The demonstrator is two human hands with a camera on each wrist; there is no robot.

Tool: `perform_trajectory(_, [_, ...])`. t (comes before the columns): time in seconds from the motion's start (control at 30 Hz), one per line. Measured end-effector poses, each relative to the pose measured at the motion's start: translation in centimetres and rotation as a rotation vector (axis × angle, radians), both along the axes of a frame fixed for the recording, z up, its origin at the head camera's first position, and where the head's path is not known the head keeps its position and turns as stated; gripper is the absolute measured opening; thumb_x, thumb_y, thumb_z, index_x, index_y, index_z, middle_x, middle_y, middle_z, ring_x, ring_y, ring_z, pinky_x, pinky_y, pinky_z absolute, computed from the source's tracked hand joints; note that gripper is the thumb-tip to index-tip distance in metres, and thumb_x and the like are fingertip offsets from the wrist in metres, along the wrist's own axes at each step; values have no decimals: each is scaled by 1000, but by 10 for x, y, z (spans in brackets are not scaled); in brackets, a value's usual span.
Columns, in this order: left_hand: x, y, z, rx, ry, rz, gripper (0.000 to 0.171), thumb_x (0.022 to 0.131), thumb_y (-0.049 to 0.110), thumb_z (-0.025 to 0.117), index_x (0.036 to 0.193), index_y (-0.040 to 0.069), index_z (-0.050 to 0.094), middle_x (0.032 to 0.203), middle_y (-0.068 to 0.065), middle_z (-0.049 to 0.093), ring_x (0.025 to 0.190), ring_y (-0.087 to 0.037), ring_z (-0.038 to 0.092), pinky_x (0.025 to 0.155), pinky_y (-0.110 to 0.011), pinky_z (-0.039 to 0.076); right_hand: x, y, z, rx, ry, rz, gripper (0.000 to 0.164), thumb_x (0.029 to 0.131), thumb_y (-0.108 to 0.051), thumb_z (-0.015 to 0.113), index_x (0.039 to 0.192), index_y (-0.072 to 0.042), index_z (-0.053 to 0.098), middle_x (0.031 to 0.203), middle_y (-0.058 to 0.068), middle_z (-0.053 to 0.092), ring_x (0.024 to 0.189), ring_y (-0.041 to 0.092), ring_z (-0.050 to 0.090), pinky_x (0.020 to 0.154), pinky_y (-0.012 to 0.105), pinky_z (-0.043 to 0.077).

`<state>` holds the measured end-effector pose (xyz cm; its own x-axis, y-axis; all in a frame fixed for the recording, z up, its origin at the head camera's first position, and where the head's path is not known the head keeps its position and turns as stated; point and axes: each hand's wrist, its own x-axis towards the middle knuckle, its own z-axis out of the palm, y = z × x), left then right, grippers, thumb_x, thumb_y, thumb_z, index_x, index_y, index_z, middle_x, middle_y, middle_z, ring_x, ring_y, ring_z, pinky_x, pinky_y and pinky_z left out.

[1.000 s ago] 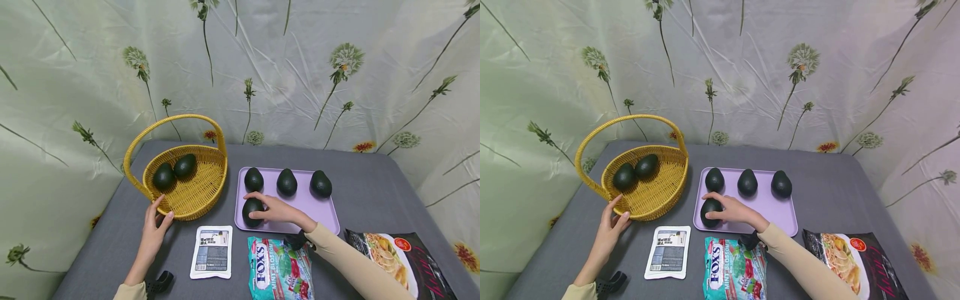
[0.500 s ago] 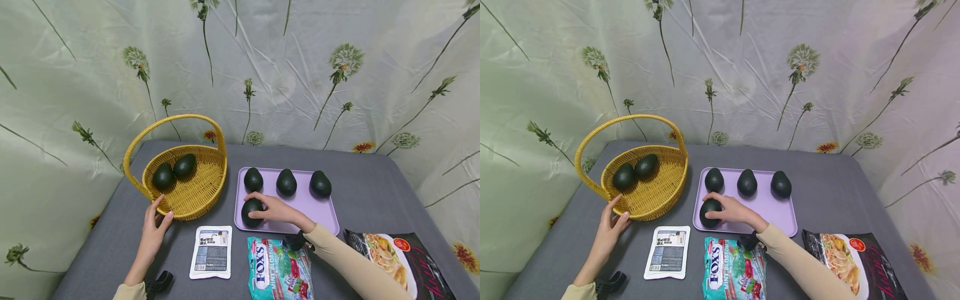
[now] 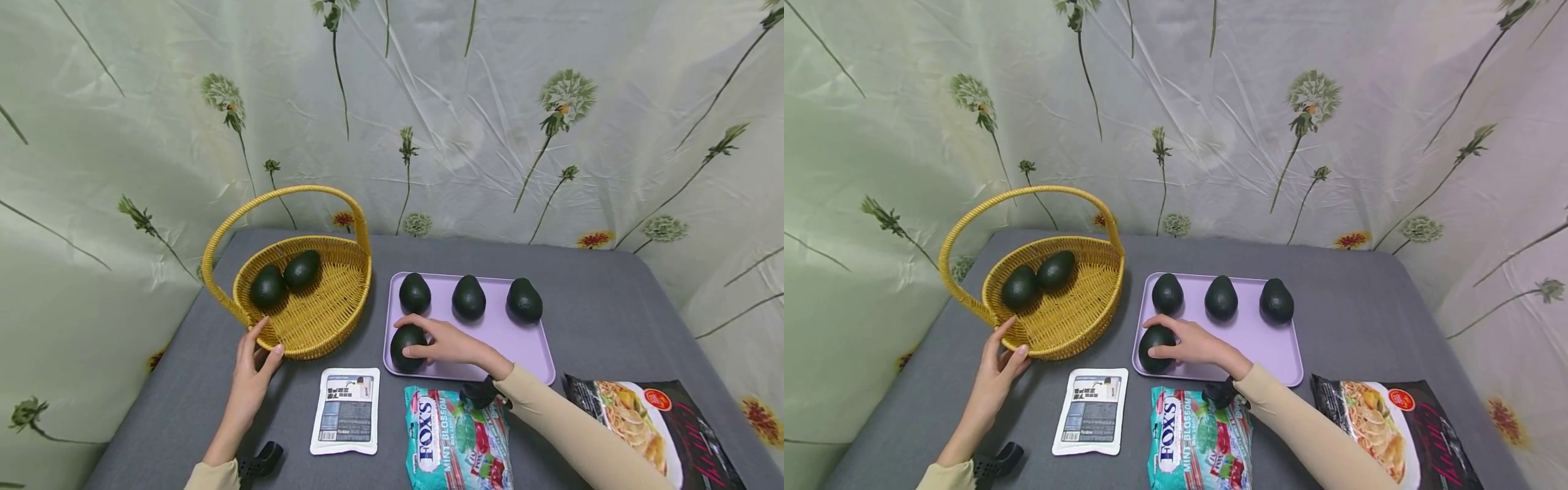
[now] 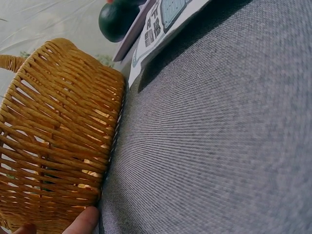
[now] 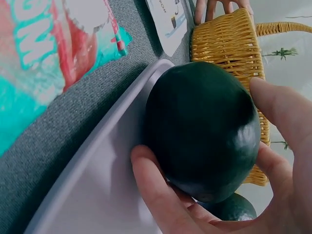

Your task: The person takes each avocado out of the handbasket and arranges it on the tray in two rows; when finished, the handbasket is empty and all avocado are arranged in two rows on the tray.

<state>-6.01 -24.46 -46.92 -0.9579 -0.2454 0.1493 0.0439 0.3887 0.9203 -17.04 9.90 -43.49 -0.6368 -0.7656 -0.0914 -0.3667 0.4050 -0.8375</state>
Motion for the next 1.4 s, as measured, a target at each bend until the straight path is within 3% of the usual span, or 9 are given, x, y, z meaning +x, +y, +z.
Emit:
perform_trajectory(0.3, [-1,0,2,0,-10,6,60,97,17,56,150,11,28,150,-20,19,130,-44,27,100,-64,24,-2,5,4,25,-7,-6,48,93,-25,63,136,-10,46,100,12,58,61,25,63,59,29,50])
perform_trajectory(0.47, [-1,0,3,0,-31,15,61,97,17,56,150,11,27,151,-20,17,130,-44,26,101,-64,24,-5,9,12,50,29,-26,48,93,-28,63,136,-13,47,106,17,59,62,22,64,64,32,49])
perform_trajectory(0.63, [-2,0,3,2,-35,14,61,97,16,57,150,12,27,152,-20,15,132,-44,24,102,-64,22,-9,11,21,67,48,-46,46,93,-29,63,134,-13,49,99,14,61,66,23,66,63,31,49])
perform_trajectory(1.0, [-1,0,4,-1,-26,14,60,97,17,57,150,11,28,153,-20,13,133,-45,22,101,-65,22,-25,11,33,-1,58,-28,43,95,-22,61,134,-7,48,96,12,62,68,32,64,61,29,49])
perform_trajectory(1.13, [-2,-1,3,-2,-12,12,60,97,15,57,149,10,29,152,-21,15,132,-44,23,101,-64,23,-35,1,42,-55,31,-18,42,96,-17,59,135,-5,46,96,13,61,74,39,60,65,37,51])
perform_trajectory(1.3, [-2,-1,0,2,3,7,59,96,14,57,149,10,30,151,-20,17,134,-41,22,102,-61,23,-52,-30,51,-102,-9,-3,43,97,-14,57,137,-7,45,101,15,61,82,39,62,74,52,52])
perform_trajectory(1.4, [-2,-1,-1,4,1,5,59,96,14,57,149,9,30,152,-21,16,134,-41,22,102,-62,23,-61,-57,56,-113,16,10,43,96,-14,58,137,-7,46,105,15,61,82,34,64,73,49,53])
